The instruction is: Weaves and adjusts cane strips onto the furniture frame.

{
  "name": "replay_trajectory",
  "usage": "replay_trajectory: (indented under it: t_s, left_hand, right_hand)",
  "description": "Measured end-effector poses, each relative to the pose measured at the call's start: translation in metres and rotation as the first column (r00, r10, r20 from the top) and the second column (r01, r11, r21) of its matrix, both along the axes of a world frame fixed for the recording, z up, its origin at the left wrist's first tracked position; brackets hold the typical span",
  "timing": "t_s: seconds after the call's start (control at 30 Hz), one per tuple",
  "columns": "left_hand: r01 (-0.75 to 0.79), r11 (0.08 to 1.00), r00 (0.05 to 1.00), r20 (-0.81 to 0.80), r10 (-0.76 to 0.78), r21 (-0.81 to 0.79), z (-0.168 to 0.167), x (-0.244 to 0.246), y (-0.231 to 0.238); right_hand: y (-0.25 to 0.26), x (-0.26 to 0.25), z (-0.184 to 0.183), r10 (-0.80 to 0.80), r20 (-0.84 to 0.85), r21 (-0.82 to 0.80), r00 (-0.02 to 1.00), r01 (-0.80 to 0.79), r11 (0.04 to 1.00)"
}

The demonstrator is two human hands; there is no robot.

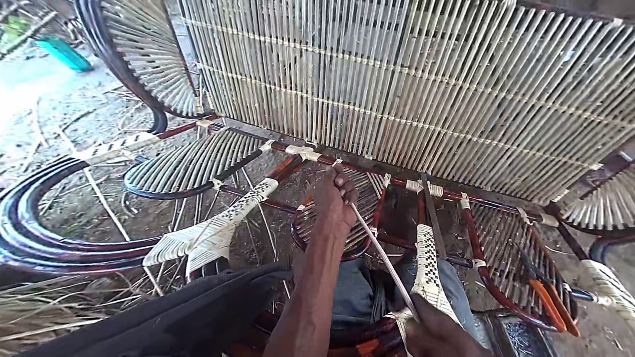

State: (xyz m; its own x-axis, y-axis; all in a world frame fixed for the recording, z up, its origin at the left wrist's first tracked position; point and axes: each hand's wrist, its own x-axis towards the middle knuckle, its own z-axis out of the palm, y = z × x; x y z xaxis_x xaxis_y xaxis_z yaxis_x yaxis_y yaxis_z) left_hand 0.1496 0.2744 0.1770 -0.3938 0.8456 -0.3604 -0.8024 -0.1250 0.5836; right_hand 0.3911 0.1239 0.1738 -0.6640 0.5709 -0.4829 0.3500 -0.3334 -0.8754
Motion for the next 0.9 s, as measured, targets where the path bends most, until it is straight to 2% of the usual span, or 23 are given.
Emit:
replay_trajectory:
  t_s: [0.1, 0.17, 0.23, 0.4, 0.53, 0.63, 0.7, 0.77, 0.83, 0.9]
  left_hand:
    - [0.038, 0.999, 0.999, 0.004, -0.038, 0.034, 0.009, 0.006, -0.005]
    - [0.053, 0.998, 0.998, -0.03, -0.052, 0.031, 0.018, 0.005, -0.007]
    - [0.072, 0.997, 0.995, -0.064, -0.072, -0.002, 0.024, 0.006, -0.007]
    - [0.13, 0.991, 0.985, -0.111, -0.132, -0.022, 0.029, 0.018, -0.002]
    - [0.285, 0.959, 0.95, -0.131, -0.283, -0.001, 0.035, 0.032, -0.002]
    - [0.443, 0.896, 0.878, -0.192, -0.439, -0.021, 0.033, 0.04, -0.003]
    - [0.491, 0.869, 0.845, -0.215, -0.49, -0.052, 0.023, 0.034, 0.0]
    - [0.435, 0.9, 0.886, -0.176, -0.43, -0.012, 0.01, 0.015, -0.001]
    - [0.297, 0.949, 0.953, -0.102, -0.286, 0.11, 0.003, -0.006, -0.005]
    - [0.157, 0.963, 0.987, 0.003, -0.162, 0.219, -0.005, -0.015, -0.011]
  right_hand:
    - [0.04, -0.032, 0.007, -0.053, -0.155, -0.187, 0.986, 0.024, 0.982]
    - [0.052, -0.043, 0.01, -0.046, -0.189, -0.249, 0.981, -0.002, 0.968]
    - [0.053, -0.052, 0.012, -0.025, -0.147, -0.206, 0.989, -0.006, 0.979]
    - [0.044, -0.063, 0.008, 0.086, 0.019, 0.033, 0.996, -0.087, 0.996]
    - [0.038, -0.079, 0.013, 0.212, 0.072, 0.156, 0.975, -0.22, 0.963]
    - [0.034, -0.089, 0.012, 0.244, 0.13, 0.171, 0.961, -0.264, 0.949]
    - [0.035, -0.083, 0.003, 0.223, 0.114, 0.137, 0.968, -0.237, 0.962]
    - [0.037, -0.072, -0.008, 0.108, 0.007, 0.073, 0.994, -0.108, 0.991]
    - [0.04, -0.066, -0.012, -0.059, -0.113, -0.015, 0.992, 0.058, 0.998]
    - [0.038, -0.065, -0.013, -0.166, -0.15, -0.065, 0.975, 0.158, 0.985]
